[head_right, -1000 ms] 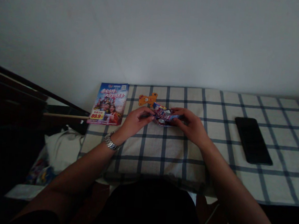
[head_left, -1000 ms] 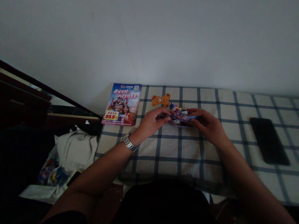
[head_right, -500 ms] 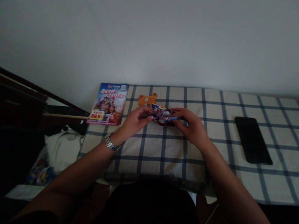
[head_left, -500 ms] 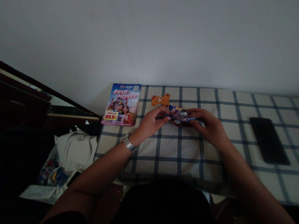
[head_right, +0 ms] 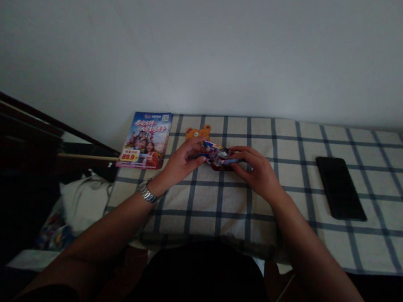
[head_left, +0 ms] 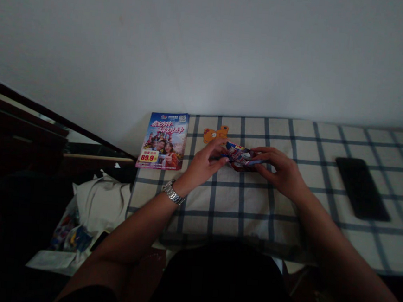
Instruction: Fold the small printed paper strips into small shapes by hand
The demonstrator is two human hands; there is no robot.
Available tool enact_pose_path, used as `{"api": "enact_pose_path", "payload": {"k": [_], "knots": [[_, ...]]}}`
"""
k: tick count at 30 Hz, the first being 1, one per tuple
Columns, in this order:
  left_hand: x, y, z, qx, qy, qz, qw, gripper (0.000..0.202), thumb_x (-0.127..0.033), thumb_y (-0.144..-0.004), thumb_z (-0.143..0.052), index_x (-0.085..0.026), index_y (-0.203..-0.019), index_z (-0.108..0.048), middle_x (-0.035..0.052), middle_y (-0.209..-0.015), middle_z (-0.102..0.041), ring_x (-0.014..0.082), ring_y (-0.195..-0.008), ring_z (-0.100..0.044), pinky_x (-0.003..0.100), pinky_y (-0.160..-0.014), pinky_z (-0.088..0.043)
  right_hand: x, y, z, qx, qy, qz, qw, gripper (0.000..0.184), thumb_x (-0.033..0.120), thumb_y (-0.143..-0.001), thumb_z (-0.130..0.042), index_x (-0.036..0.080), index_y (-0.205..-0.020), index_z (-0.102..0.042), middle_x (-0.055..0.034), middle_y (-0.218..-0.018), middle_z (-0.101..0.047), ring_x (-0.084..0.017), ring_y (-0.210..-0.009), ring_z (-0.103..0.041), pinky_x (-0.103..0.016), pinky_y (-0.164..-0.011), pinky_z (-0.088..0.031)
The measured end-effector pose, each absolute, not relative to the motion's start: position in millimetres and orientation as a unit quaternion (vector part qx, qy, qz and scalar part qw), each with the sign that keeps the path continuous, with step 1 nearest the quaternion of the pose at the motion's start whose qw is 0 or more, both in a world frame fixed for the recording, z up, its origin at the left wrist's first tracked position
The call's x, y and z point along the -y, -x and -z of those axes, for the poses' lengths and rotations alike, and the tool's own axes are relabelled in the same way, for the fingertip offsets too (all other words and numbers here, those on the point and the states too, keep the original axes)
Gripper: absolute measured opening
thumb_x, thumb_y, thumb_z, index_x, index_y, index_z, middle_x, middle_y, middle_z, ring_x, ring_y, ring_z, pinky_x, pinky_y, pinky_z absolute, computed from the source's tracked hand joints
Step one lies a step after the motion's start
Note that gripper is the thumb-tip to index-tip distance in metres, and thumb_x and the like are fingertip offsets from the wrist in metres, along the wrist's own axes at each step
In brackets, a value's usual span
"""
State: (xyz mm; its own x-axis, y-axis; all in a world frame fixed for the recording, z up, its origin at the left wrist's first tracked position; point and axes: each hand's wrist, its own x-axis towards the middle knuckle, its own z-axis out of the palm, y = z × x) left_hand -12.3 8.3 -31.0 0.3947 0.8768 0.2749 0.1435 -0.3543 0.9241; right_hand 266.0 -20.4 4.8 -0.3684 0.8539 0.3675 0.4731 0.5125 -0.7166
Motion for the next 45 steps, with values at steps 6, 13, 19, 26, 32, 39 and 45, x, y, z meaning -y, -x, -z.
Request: {"api": "enact_pose_path", "payload": {"k": [6, 13, 19, 26, 32, 39, 45], "knots": [[-9, 13, 37, -0.381, -0.717, -0.409, 0.417, 0.049, -0.031, -0.100, -0.070, -0.029, -0.144, -0.049, 0.0081, -0.123, -0.072, 0.0223, -0.112, -0.074, 0.040, -0.098, -0.064, 21, -265, -5, 0.788, 0.422, -0.254, 0.371, 0.016, 0.029, -0.098, -0.070, 0.031, -0.113, -0.074, -0.0074, -0.131, -0.074, -0.030, -0.123, -0.070, -0.053, -0.108, -0.057], [-8, 14, 36, -0.383, -0.704, -0.411, 0.434, 0.044, -0.031, -0.100, -0.069, -0.029, -0.139, -0.050, 0.0084, -0.124, -0.071, 0.0232, -0.113, -0.074, 0.041, -0.094, -0.066, 23, -263, -5, 0.795, 0.419, -0.237, 0.368, 0.015, 0.026, -0.098, -0.070, 0.031, -0.112, -0.073, -0.0073, -0.131, -0.074, -0.029, -0.122, -0.071, -0.053, -0.107, -0.058], [-5, 14, 29, -0.372, -0.707, -0.408, 0.442, 0.046, -0.033, -0.102, -0.065, -0.030, -0.145, -0.048, 0.0098, -0.127, -0.069, 0.0245, -0.117, -0.072, 0.040, -0.093, -0.067, 24, -262, -5, 0.803, 0.416, -0.233, 0.356, 0.016, 0.028, -0.098, -0.069, 0.032, -0.112, -0.074, -0.0069, -0.132, -0.073, -0.030, -0.122, -0.071, -0.052, -0.107, -0.058], [-2, 15, 20, -0.353, -0.738, -0.382, 0.431, 0.044, -0.037, -0.102, -0.067, -0.030, -0.143, -0.055, 0.0103, -0.146, -0.061, 0.0248, -0.124, -0.069, 0.038, -0.096, -0.067, 24, -262, -4, 0.812, 0.413, -0.216, 0.352, 0.016, 0.026, -0.098, -0.069, 0.032, -0.112, -0.074, -0.0069, -0.132, -0.073, -0.029, -0.120, -0.072, -0.051, -0.104, -0.061], [-2, 15, 22, -0.361, -0.731, -0.397, 0.422, 0.031, -0.037, -0.105, -0.062, -0.027, -0.134, -0.059, 0.0086, -0.132, -0.066, 0.0202, -0.120, -0.070, 0.032, -0.095, -0.066, 24, -263, -1, 0.819, 0.403, -0.208, 0.350, 0.017, 0.025, -0.099, -0.068, 0.032, -0.113, -0.074, -0.0065, -0.133, -0.072, -0.028, -0.120, -0.072, -0.048, -0.104, -0.061], [-1, 12, 22, -0.369, -0.720, -0.420, 0.412, 0.028, -0.041, -0.106, -0.060, -0.025, -0.129, -0.061, 0.0086, -0.129, -0.067, 0.0191, -0.116, -0.069, 0.032, -0.094, -0.065, 23, -261, -1, 0.811, 0.408, -0.216, 0.359, 0.019, 0.026, -0.099, -0.068, 0.033, -0.115, -0.075, -0.0061, -0.135, -0.072, -0.029, -0.122, -0.072, -0.049, -0.106, -0.060], [-4, 12, 23, -0.383, -0.708, -0.431, 0.409, 0.029, -0.045, -0.106, -0.058, -0.023, -0.125, -0.060, 0.0084, -0.123, -0.068, 0.0172, -0.108, -0.069, 0.029, -0.089, -0.063, 25, -261, -2, 0.815, 0.405, -0.200, 0.362, 0.028, 0.025, -0.101, -0.067, 0.031, -0.128, -0.069, -0.0086, -0.136, -0.072, -0.029, -0.126, -0.070, -0.051, -0.109, -0.059]]}}
